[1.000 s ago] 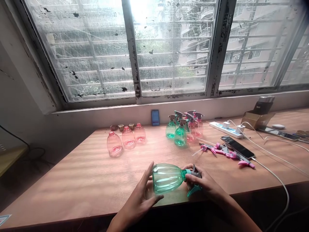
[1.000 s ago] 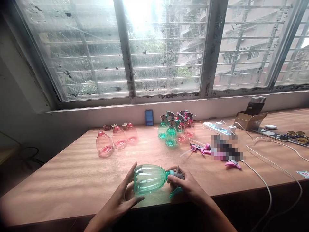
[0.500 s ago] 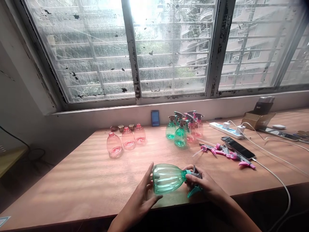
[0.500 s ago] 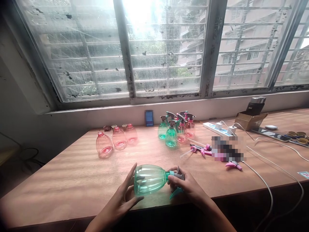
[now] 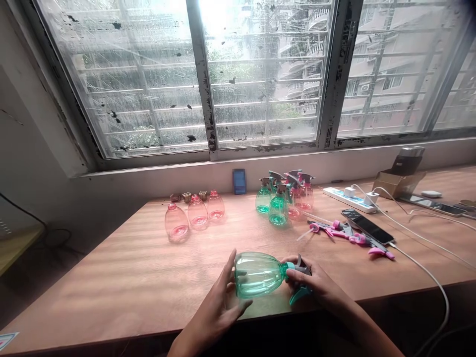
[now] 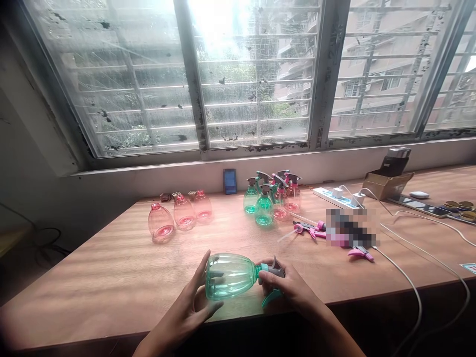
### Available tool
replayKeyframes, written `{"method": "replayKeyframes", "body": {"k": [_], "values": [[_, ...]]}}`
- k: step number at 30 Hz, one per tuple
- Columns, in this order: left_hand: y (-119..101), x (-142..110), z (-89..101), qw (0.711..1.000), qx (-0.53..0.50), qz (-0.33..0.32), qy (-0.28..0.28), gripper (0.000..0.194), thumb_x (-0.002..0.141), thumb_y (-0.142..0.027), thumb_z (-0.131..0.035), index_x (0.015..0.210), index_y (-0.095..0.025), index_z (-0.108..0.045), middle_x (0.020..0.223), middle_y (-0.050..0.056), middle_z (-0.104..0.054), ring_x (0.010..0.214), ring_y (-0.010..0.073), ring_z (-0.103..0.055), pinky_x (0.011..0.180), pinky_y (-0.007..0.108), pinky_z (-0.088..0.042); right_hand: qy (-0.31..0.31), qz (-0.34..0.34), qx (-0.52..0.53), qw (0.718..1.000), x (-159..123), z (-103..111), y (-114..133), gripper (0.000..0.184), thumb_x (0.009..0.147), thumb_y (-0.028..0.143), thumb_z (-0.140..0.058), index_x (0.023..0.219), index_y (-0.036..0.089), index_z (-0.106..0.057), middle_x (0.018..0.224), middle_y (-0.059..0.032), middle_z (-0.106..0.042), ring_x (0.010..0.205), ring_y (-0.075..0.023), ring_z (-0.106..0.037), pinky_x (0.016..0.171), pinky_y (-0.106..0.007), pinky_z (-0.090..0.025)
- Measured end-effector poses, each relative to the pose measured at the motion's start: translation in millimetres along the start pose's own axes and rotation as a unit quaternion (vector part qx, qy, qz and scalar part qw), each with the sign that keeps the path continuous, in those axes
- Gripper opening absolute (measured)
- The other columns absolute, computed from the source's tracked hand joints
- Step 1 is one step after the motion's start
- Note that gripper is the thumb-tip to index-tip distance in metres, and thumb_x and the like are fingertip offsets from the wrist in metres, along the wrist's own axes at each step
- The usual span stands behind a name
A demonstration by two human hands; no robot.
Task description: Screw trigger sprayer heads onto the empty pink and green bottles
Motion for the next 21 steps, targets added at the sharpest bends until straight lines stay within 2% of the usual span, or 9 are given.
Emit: {"method": "replayKeyframes", "body": {"k": [3,5,7,11,14,19,21], "values": [[3.2,1.0,5.5,0.999,0.009,0.022,-0.032,0.107,0.082,-0.030,-0.083,0.162,-0.034,-0.012,0.160,0.013,-0.040,0.137,0.0344,-0.050,0.117,0.051,-0.039,-0.004,-0.002,-0.012,1.000,-1.1,0.1,0.0,0.049,0.071,0.052,-0.086,0.100,0.017,-0.070,0.069,0.0001,-0.067,0.063,-0.0179,-0.060,0.062,-0.030,-0.045],[5.8,1.3,10.1,0.998,0.024,0.035,-0.053,0.106,0.077,-0.031,-0.087,0.160,-0.030,-0.022,0.159,0.015,-0.042,0.138,0.0370,-0.048,0.117,0.051,-0.039,-0.007,-0.005,-0.023,1.000,-1.7,0.6,-0.2,0.049,0.070,0.052,-0.087,0.100,0.018,-0.069,0.066,0.0011,-0.066,0.063,-0.0181,-0.059,0.062,-0.030,-0.045],[7.5,1.6,11.6,0.997,0.036,0.039,-0.056,0.104,0.076,-0.031,-0.087,0.160,-0.028,-0.025,0.157,0.016,-0.044,0.137,0.0381,-0.050,0.115,0.051,-0.041,-0.009,-0.008,-0.023,1.000,-1.8,1.0,-0.6,0.050,0.070,0.052,-0.086,0.102,0.017,-0.069,0.065,0.0014,-0.065,0.063,-0.0181,-0.059,0.062,-0.030,-0.045],[7.2,2.6,7.3,0.999,0.014,0.020,-0.030,0.102,0.084,-0.031,-0.079,0.162,-0.033,-0.012,0.150,0.014,-0.052,0.124,0.0322,-0.062,0.109,0.049,-0.048,0.002,-0.010,-0.015,1.000,-1.6,-0.7,-1.4,0.051,0.071,0.050,-0.087,0.104,0.016,-0.067,0.065,0.0015,-0.066,0.061,-0.0171,-0.059,0.061,-0.029,-0.043],[6.7,3.0,4.8,1.000,0.013,0.010,-0.018,0.100,0.089,-0.028,-0.074,0.162,-0.034,-0.006,0.146,0.013,-0.056,0.120,0.0291,-0.065,0.108,0.048,-0.048,0.007,-0.005,-0.015,1.000,-1.5,-1.6,-0.4,0.051,0.068,0.047,-0.089,0.102,0.016,-0.068,0.066,0.0016,-0.066,0.062,-0.0168,-0.059,0.061,-0.029,-0.044],[12.2,2.2,8.2,0.999,0.031,0.026,-0.032,0.113,0.078,-0.027,-0.086,0.162,-0.033,-0.010,0.159,0.014,-0.042,0.136,0.0357,-0.052,0.115,0.052,-0.041,0.008,-0.004,-0.022,1.000,-0.3,-1.5,-0.9,0.050,0.072,0.049,-0.087,0.104,0.017,-0.067,0.065,0.0009,-0.067,0.063,-0.0183,-0.061,0.061,-0.030,-0.046],[14.2,1.5,9.7,0.998,0.032,0.034,-0.037,0.112,0.076,-0.030,-0.087,0.161,-0.033,-0.015,0.162,0.013,-0.037,0.140,0.0378,-0.047,0.117,0.054,-0.039,0.007,0.000,-0.026,1.000,0.1,-0.9,-0.6,0.050,0.072,0.049,-0.086,0.104,0.017,-0.067,0.065,0.0010,-0.067,0.063,-0.0184,-0.061,0.061,-0.030,-0.046]]}}
Point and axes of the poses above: each hand's wrist, its own x-axis towards the middle knuckle, its own z-axis out of the back of the hand, y = z × x, the point moved 10 cm from there along x, towards the middle knuckle
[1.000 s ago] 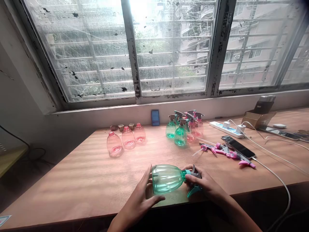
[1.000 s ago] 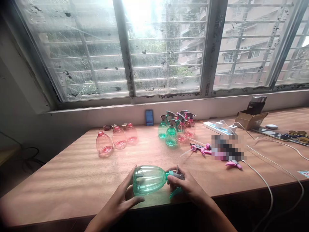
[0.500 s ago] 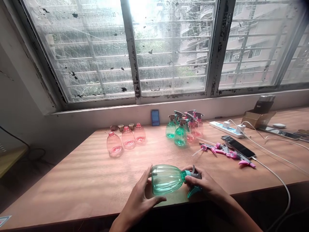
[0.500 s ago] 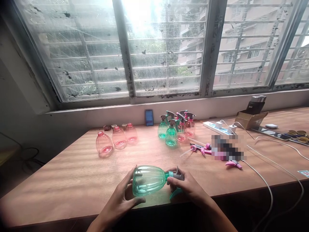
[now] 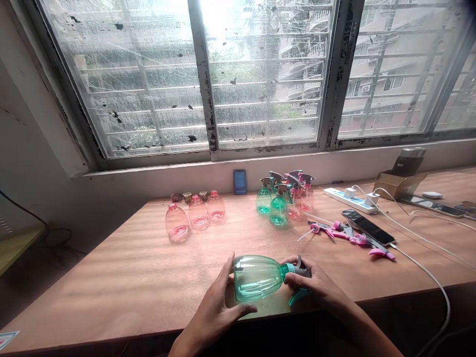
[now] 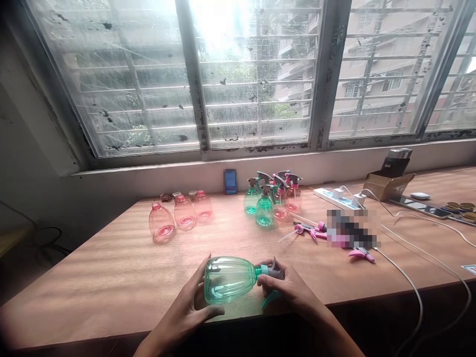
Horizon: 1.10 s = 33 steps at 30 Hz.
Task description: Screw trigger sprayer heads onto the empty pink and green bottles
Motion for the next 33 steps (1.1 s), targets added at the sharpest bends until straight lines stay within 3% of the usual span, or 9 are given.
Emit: {"method": "replayKeyframes", "body": {"k": [3,9,14,18,24,27,33], "values": [[-1.8,-0.7,0.7,1.000,0.000,-0.004,-0.003,0.106,0.079,-0.032,-0.085,0.161,-0.033,-0.018,0.165,0.013,-0.032,0.142,0.0390,-0.044,0.117,0.054,-0.039,-0.008,0.003,0.002,1.000,-0.3,2.2,0.3,0.050,0.071,0.050,-0.087,0.103,0.017,-0.068,0.065,0.0012,-0.067,0.062,-0.0180,-0.060,0.060,-0.029,-0.046],[-10.8,-1.0,-5.3,0.999,-0.023,-0.031,0.024,0.098,0.090,-0.028,-0.073,0.161,-0.038,-0.006,0.162,0.010,-0.036,0.142,0.0332,-0.046,0.117,0.051,-0.039,-0.010,-0.009,0.007,1.000,-2.1,1.6,-1.5,0.052,0.070,0.051,-0.087,0.105,0.018,-0.067,0.064,0.0014,-0.067,0.062,-0.0181,-0.060,0.060,-0.029,-0.045],[-5.9,0.2,-1.6,1.000,-0.022,-0.019,0.011,0.108,0.081,-0.031,-0.083,0.162,-0.036,-0.011,0.160,0.011,-0.040,0.142,0.0375,-0.044,0.117,0.053,-0.038,-0.007,-0.007,0.011,1.000,-1.9,0.4,-1.3,0.051,0.072,0.048,-0.087,0.105,0.017,-0.066,0.064,0.0014,-0.067,0.062,-0.0173,-0.060,0.059,-0.028,-0.045],[-4.5,0.2,0.0,1.000,-0.021,-0.014,0.008,0.100,0.082,-0.035,-0.082,0.161,-0.034,-0.019,0.160,0.011,-0.041,0.140,0.0383,-0.046,0.116,0.053,-0.039,-0.005,0.000,0.012,1.000,-0.8,1.2,-0.3,0.049,0.072,0.047,-0.087,0.105,0.017,-0.066,0.066,0.0011,-0.068,0.063,-0.0173,-0.060,0.060,-0.028,-0.046],[-9.9,-1.1,-4.7,0.998,-0.047,-0.033,0.028,0.097,0.091,-0.029,-0.072,0.162,-0.036,-0.007,0.159,0.012,-0.040,0.131,0.0314,-0.056,0.114,0.049,-0.042,-0.003,-0.001,0.013,1.000,-1.1,1.8,-0.6,0.051,0.072,0.049,-0.087,0.105,0.016,-0.066,0.066,0.0011,-0.068,0.063,-0.0172,-0.061,0.061,-0.028,-0.046],[-8.6,-0.5,-5.3,0.998,-0.045,-0.024,0.029,0.104,0.086,-0.027,-0.077,0.162,-0.036,-0.006,0.158,0.012,-0.041,0.135,0.0331,-0.052,0.115,0.050,-0.041,-0.005,-0.007,0.007,1.000,-2.0,1.5,-1.7,0.052,0.072,0.049,-0.087,0.106,0.017,-0.065,0.066,0.0014,-0.068,0.063,-0.0168,-0.060,0.061,-0.028,-0.046],[-4.2,0.8,-1.1,1.000,-0.017,-0.005,0.012,0.099,0.083,-0.034,-0.081,0.161,-0.029,-0.020,0.158,0.013,-0.043,0.138,0.0368,-0.049,0.116,0.051,-0.041,-0.012,0.000,0.009,1.000,-0.8,0.1,-0.1,0.051,0.071,0.048,-0.087,0.104,0.015,-0.066,0.066,0.0013,-0.067,0.062,-0.0159,-0.059,0.059,-0.027,-0.043]]}}
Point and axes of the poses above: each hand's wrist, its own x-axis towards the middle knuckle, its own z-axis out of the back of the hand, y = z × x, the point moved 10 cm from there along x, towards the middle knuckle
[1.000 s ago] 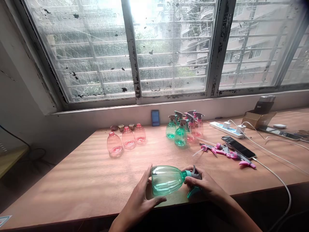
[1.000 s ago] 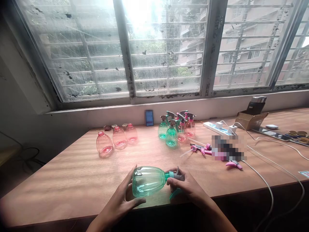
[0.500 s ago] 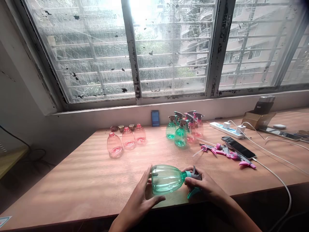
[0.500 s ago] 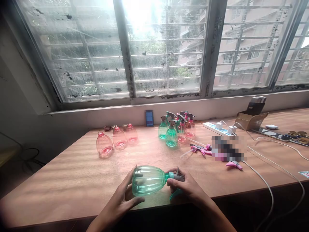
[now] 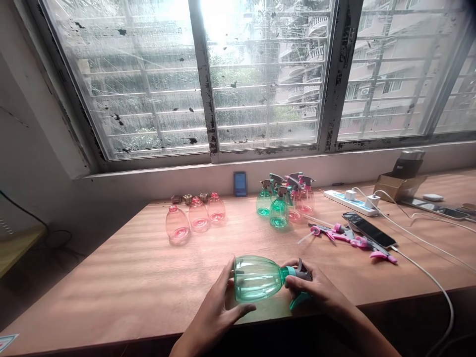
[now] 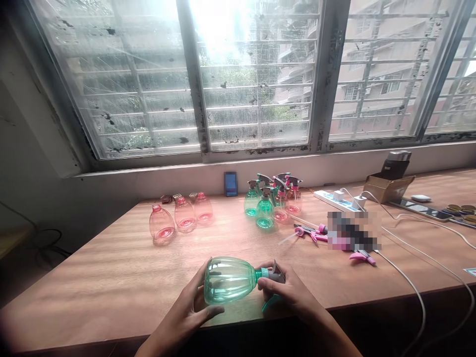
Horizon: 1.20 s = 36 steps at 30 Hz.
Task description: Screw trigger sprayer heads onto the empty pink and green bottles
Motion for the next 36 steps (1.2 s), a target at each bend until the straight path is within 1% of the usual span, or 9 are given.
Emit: {"method": "replayKeyframes", "body": {"k": [3,8,13,18,20,25,29,32,36], "values": [[0.3,-0.1,2.0,1.000,0.019,-0.009,-0.008,0.099,0.082,-0.032,-0.081,0.161,-0.031,-0.021,0.158,0.013,-0.043,0.138,0.0368,-0.050,0.116,0.050,-0.041,0.000,0.004,0.004,1.000,0.3,0.3,1.0,0.050,0.072,0.047,-0.087,0.104,0.015,-0.066,0.066,0.0009,-0.068,0.062,-0.0158,-0.060,0.059,-0.027,-0.043],[2.2,0.0,-1.7,1.000,0.004,-0.021,0.008,0.103,0.085,-0.026,-0.077,0.162,-0.033,-0.008,0.157,0.012,-0.045,0.135,0.0325,-0.054,0.116,0.049,-0.040,0.008,0.009,0.011,1.000,-0.4,-0.7,1.7,0.049,0.074,0.046,-0.087,0.104,0.015,-0.065,0.068,0.0000,-0.070,0.062,-0.0162,-0.061,0.060,-0.027,-0.045],[5.6,0.7,-0.3,1.000,-0.007,0.003,0.002,0.115,0.075,-0.031,-0.087,0.162,-0.032,-0.012,0.159,0.012,-0.042,0.139,0.0363,-0.048,0.115,0.049,-0.042,0.007,0.012,0.009,1.000,0.1,-1.8,1.7,0.050,0.074,0.047,-0.087,0.106,0.015,-0.064,0.065,0.0012,-0.069,0.061,-0.0163,-0.061,0.059,-0.028,-0.045],[2.4,-0.4,0.2,1.000,-0.013,0.008,0.003,0.102,0.078,-0.035,-0.085,0.160,-0.030,-0.023,0.159,0.012,-0.042,0.139,0.0360,-0.048,0.116,0.050,-0.041,0.004,0.012,0.012,1.000,0.4,-0.4,0.8,0.051,0.074,0.047,-0.086,0.107,0.016,-0.063,0.064,0.0019,-0.068,0.060,-0.0160,-0.061,0.059,-0.028,-0.045],[-1.2,-1.9,0.3,1.000,-0.017,0.004,-0.001,0.102,0.080,-0.033,-0.083,0.160,-0.031,-0.021,0.156,0.012,-0.045,0.136,0.0354,-0.051,0.115,0.050,-0.042,0.005,0.011,0.011,1.000,-0.5,-0.6,1.5,0.051,0.074,0.047,-0.086,0.106,0.016,-0.063,0.065,0.0017,-0.068,0.061,-0.0160,-0.061,0.059,-0.028,-0.045],[-9.7,-5.0,-4.3,0.999,-0.047,-0.001,0.007,0.093,0.091,-0.028,-0.071,0.161,-0.036,-0.012,0.150,0.011,-0.050,0.123,0.0286,-0.061,0.112,0.048,-0.044,0.003,0.006,0.013,1.000,-2.0,-0.8,2.2,0.050,0.074,0.046,-0.087,0.106,0.016,-0.062,0.070,0.0007,-0.070,0.064,-0.0158,-0.062,0.061,-0.028,-0.047],[-8.2,-3.6,-2.6,0.999,-0.039,0.005,0.003,0.105,0.082,-0.026,-0.081,0.161,-0.037,-0.013,0.156,0.010,-0.044,0.133,0.0319,-0.054,0.114,0.048,-0.042,0.008,0.004,0.002,1.000,-0.3,-0.5,0.2,0.050,0.074,0.047,-0.086,0.106,0.016,-0.063,0.067,0.0015,-0.069,0.062,-0.0152,-0.060,0.060,-0.027,-0.046],[-4.0,-2.2,-2.4,0.999,-0.039,0.007,0.011,0.102,0.083,-0.031,-0.080,0.160,-0.036,-0.015,0.156,0.011,-0.044,0.136,0.0330,-0.051,0.116,0.050,-0.040,0.014,0.003,-0.002,1.000,0.4,-0.8,-0.9,0.050,0.074,0.046,-0.086,0.106,0.017,-0.062,0.067,0.0020,-0.068,0.061,-0.0148,-0.060,0.059,-0.026,-0.045],[-0.8,-2.3,1.8,1.000,-0.021,0.007,-0.010,0.103,0.083,-0.031,-0.081,0.161,-0.036,-0.015,0.161,0.011,-0.037,0.140,0.0337,-0.047,0.118,0.050,-0.038,0.007,0.003,0.011,1.000,-0.7,-0.6,0.9,0.051,0.072,0.048,-0.087,0.105,0.017,-0.063,0.067,0.0018,-0.068,0.061,-0.0154,-0.060,0.059,-0.027,-0.045]]}}
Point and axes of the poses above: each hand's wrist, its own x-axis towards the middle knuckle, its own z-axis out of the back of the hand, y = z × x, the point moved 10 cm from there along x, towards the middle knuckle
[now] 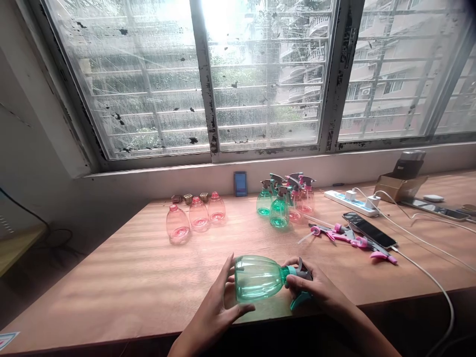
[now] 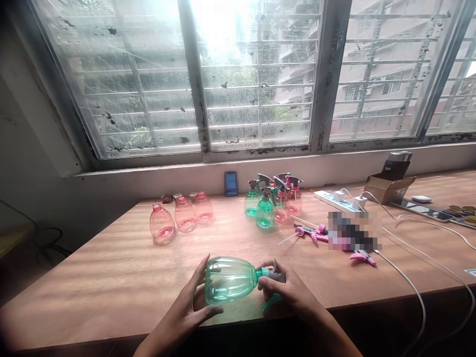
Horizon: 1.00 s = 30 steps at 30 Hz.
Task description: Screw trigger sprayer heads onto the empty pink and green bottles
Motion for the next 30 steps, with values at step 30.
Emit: {"method": "replayKeyframes", "body": {"k": [30], "values": [[-10.3,-2.6,-9.0,0.999,0.008,-0.018,0.036,0.104,0.086,-0.029,-0.077,0.162,-0.035,-0.005,0.162,0.011,-0.037,0.138,0.0334,-0.050,0.116,0.049,-0.040,-0.008,-0.004,0.007,1.000,-0.9,-0.3,0.5,0.052,0.070,0.050,-0.088,0.104,0.018,-0.064,0.069,0.0007,-0.068,0.062,-0.0174,-0.062,0.061,-0.029,-0.046]]}}
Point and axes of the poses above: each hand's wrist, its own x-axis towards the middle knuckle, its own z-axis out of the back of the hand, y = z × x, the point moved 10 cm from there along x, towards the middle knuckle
